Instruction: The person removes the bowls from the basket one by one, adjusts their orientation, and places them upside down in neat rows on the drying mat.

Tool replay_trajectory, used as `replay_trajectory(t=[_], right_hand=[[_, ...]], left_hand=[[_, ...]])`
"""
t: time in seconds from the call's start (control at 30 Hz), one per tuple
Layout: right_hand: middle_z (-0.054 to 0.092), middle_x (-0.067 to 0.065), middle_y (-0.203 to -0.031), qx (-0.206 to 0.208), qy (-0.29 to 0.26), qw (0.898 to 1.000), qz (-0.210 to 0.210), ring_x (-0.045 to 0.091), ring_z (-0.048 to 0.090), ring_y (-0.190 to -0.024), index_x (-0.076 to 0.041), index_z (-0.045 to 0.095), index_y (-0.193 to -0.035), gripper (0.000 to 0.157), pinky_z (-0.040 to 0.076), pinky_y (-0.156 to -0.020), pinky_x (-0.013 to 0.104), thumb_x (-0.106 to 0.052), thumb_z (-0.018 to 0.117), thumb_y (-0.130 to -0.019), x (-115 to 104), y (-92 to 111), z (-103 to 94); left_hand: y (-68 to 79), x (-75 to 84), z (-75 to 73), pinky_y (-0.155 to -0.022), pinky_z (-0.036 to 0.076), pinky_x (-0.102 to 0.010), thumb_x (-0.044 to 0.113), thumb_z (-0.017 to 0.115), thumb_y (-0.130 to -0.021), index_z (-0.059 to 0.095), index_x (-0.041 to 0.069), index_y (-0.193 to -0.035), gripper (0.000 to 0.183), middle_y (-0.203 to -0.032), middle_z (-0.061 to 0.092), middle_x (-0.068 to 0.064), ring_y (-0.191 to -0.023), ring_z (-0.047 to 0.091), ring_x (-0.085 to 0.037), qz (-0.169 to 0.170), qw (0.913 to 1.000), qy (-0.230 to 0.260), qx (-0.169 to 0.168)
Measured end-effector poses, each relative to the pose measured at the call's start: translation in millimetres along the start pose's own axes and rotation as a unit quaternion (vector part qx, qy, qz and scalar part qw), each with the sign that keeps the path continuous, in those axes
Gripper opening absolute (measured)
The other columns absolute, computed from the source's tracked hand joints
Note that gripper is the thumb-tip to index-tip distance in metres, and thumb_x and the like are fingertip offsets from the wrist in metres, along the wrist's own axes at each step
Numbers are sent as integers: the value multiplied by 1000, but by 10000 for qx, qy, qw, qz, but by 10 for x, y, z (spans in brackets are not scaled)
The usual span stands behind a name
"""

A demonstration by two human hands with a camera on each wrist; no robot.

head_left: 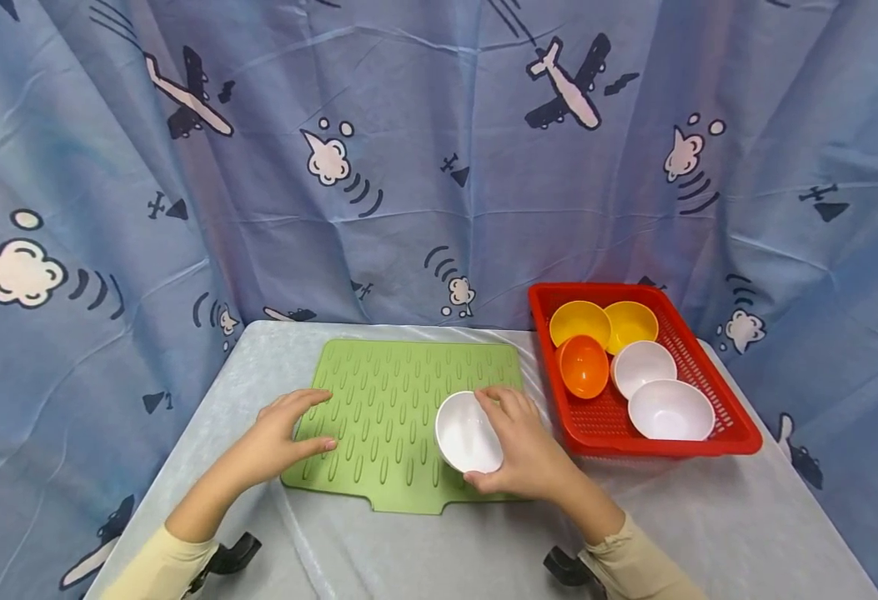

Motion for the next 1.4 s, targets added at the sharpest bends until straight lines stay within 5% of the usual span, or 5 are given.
replay_trajectory(t=[0.4, 0.73, 1.07, 1.2, 1.4], right_hand=[[50, 15, -142, 177, 41, 9998, -101, 34, 42, -134, -2, 49, -149, 111, 33, -111, 60, -55, 87, -59, -11, 21, -38], [49, 16, -143, 439, -27, 9987, -239, 34, 40, -136, -2, 47, -150, 115, 33, -111, 60, -56, 88, -58, -19, 15, -75], [48, 18, -143, 786, -36, 9957, -483, 36, 40, -135, 0, 46, -150, 115, 33, -109, 62, -53, 87, -58, -32, 15, -136], [47, 20, -144, 889, -33, 9943, -584, 37, 40, -135, 1, 46, -150, 115, 32, -111, 62, -52, 88, -57, -37, 22, -160], [46, 20, -145, 1028, -91, 9924, -673, 37, 39, -137, 2, 45, -150, 114, 29, -113, 61, -52, 86, -58, -44, 26, -160]], left_hand=[[-381, 715, 403, -114, 36, -61, 42, 80, -88, 52, 21, -149, 71, -153, 50, -2, -145, 42, -32, 372, 9908, 1280, -227], [-456, 922, 755, -115, 37, -57, 46, 78, -89, 51, 16, -149, 72, -149, 55, -4, -141, 47, -30, 169, 9806, 1866, -581], [-453, 983, 869, -113, 36, -62, 42, 76, -92, 52, 9, -148, 68, -146, 58, -7, -135, 53, -32, 168, 9717, 2235, -752], [-455, 998, 945, -109, 40, -62, 39, 74, -94, 55, 6, -145, 63, -144, 60, -9, -134, 54, -33, 36, 9615, 2597, -899], [-444, 1007, 1054, -102, 51, -46, 36, 74, -95, 57, 1, -140, 60, -135, 65, -13, -128, 58, -31, -296, 9312, 3476, -1052]])
Point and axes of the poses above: each hand's wrist, its own y-axis away from the middle knuckle, its own z-axis out of the palm, x = y × z, the point moved 4 cm from there along -y, towards the middle knuckle
